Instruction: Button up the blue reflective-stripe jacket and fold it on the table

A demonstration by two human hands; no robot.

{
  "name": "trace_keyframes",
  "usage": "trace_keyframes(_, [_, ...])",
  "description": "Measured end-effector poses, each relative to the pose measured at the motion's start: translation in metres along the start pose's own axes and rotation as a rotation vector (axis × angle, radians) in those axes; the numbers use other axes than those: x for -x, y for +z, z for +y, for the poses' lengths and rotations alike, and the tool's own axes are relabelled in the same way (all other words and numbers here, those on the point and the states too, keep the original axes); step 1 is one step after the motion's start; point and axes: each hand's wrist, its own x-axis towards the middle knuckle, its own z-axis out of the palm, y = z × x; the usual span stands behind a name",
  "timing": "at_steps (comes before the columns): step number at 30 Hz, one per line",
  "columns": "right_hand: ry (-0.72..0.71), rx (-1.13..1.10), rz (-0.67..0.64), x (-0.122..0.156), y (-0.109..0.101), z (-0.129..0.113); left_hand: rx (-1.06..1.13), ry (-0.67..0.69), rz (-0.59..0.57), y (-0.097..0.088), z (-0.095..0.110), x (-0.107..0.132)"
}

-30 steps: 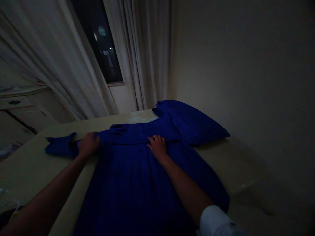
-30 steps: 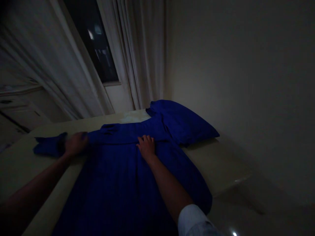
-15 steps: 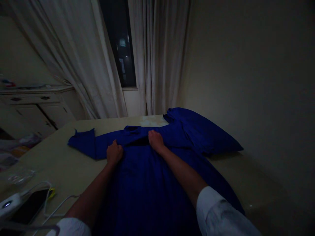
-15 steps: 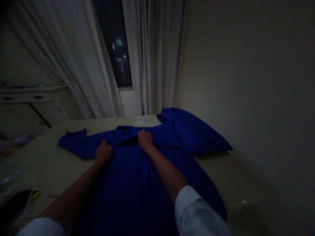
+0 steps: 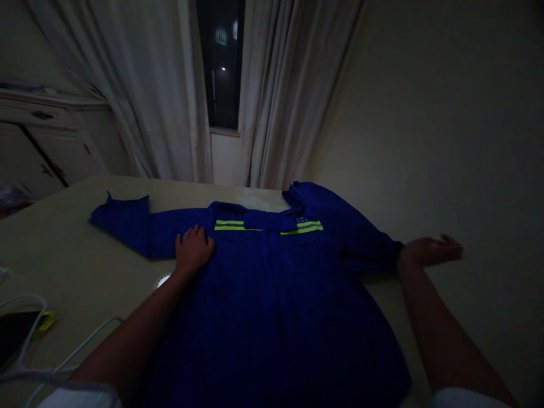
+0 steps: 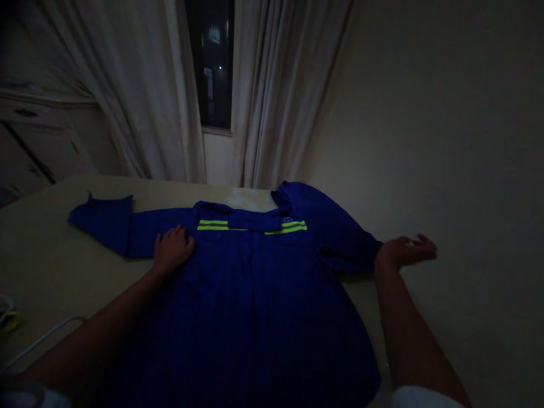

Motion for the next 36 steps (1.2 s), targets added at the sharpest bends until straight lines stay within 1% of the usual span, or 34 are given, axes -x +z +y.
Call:
trace_keyframes(1, [-0.050, 0.033, -0.108, 0.007, 0.015, -0.007, -0.003, -0.006, -0.002, 0.000, 0.000, 0.000])
trace_keyframes(2, [-0.161, 0.046, -0.334, 0.021, 0.034, -0.018, -0.005, -0.008, -0.004, -0.001, 0.000, 0.001])
trace_keyframes(3, [-0.324, 0.034, -0.651, 0.042, 0.054, -0.032, -0.006, -0.007, -0.005, -0.001, 0.000, 0.001])
trace_keyframes(4, [-0.412, 0.000, -0.811, 0.067, 0.075, -0.047, -0.008, -0.003, -0.005, -0.002, -0.001, 0.001])
trace_keyframes(6, [-0.512, -0.039, -0.974, 0.123, 0.112, -0.078, -0.016, 0.003, -0.001, -0.003, -0.001, 0.002])
trace_keyframes(7, [-0.586, -0.018, -1.053, 0.149, 0.127, -0.092, -0.019, 0.004, 0.002, -0.003, -0.001, 0.002])
trace_keyframes(9, [-0.758, 0.163, -1.191, 0.189, 0.150, -0.113, -0.021, 0.002, 0.006, -0.003, 0.000, 0.002])
trace_keyframes(10, [-0.815, 0.244, -1.238, 0.200, 0.158, -0.122, -0.021, 0.004, 0.008, -0.003, 0.000, 0.002])
trace_keyframes(12, [-0.853, 0.327, -1.279, 0.206, 0.173, -0.137, -0.024, 0.006, 0.016, -0.003, 0.001, 0.003])
trace_keyframes(13, [-0.844, 0.332, -1.275, 0.201, 0.181, -0.145, -0.026, 0.005, 0.022, -0.004, 0.002, 0.003])
trace_keyframes(15, [-0.810, 0.329, -1.224, 0.182, 0.196, -0.163, -0.032, 0.005, 0.030, -0.004, 0.003, 0.003])
trace_keyframes(16, [-0.776, 0.297, -1.175, 0.170, 0.204, -0.172, -0.034, 0.006, 0.032, -0.005, 0.003, 0.004])
trace_keyframes(18, [-0.695, 0.144, -1.052, 0.150, 0.217, -0.187, -0.035, 0.008, 0.033, -0.006, 0.004, 0.004])
trace_keyframes(20, [-0.666, -0.050, -0.960, 0.142, 0.224, -0.191, -0.033, 0.011, 0.034, -0.006, 0.004, 0.004])
trace_keyframes(21, [-0.680, -0.105, -0.952, 0.144, 0.224, -0.188, -0.031, 0.011, 0.036, -0.006, 0.004, 0.004])
trace_keyframes(22, [-0.711, -0.106, -0.989, 0.150, 0.223, -0.182, -0.030, 0.012, 0.040, -0.005, 0.004, 0.004])
trace_keyframes(25, [-0.770, 0.035, -1.208, 0.175, 0.214, -0.154, -0.027, 0.017, 0.054, -0.002, 0.003, 0.004])
trace_keyframes(26, [-0.776, 0.071, -1.266, 0.183, 0.212, -0.145, -0.029, 0.020, 0.059, -0.001, 0.002, 0.005])
trace_keyframes(27, [-0.777, 0.083, -1.288, 0.190, 0.211, -0.137, -0.033, 0.022, 0.063, -0.001, 0.002, 0.005])
trace_keyframes(28, [-0.766, 0.076, -1.266, 0.194, 0.211, -0.131, -0.037, 0.022, 0.064, -0.001, 0.002, 0.005])
trace_keyframes(31, [-0.656, 0.061, -1.090, 0.199, 0.213, -0.122, -0.041, 0.017, 0.061, -0.003, 0.004, 0.005])
trace_keyframes(32, [-0.623, 0.077, -1.057, 0.200, 0.214, -0.121, -0.040, 0.015, 0.057, -0.003, 0.004, 0.005])
trace_keyframes(34, [-0.611, 0.133, -1.061, 0.205, 0.214, -0.121, -0.039, 0.011, 0.048, -0.004, 0.005, 0.005])
trace_keyframes(36, [-0.636, 0.187, -1.066, 0.211, 0.212, -0.119, -0.043, 0.008, 0.043, -0.004, 0.004, 0.004])
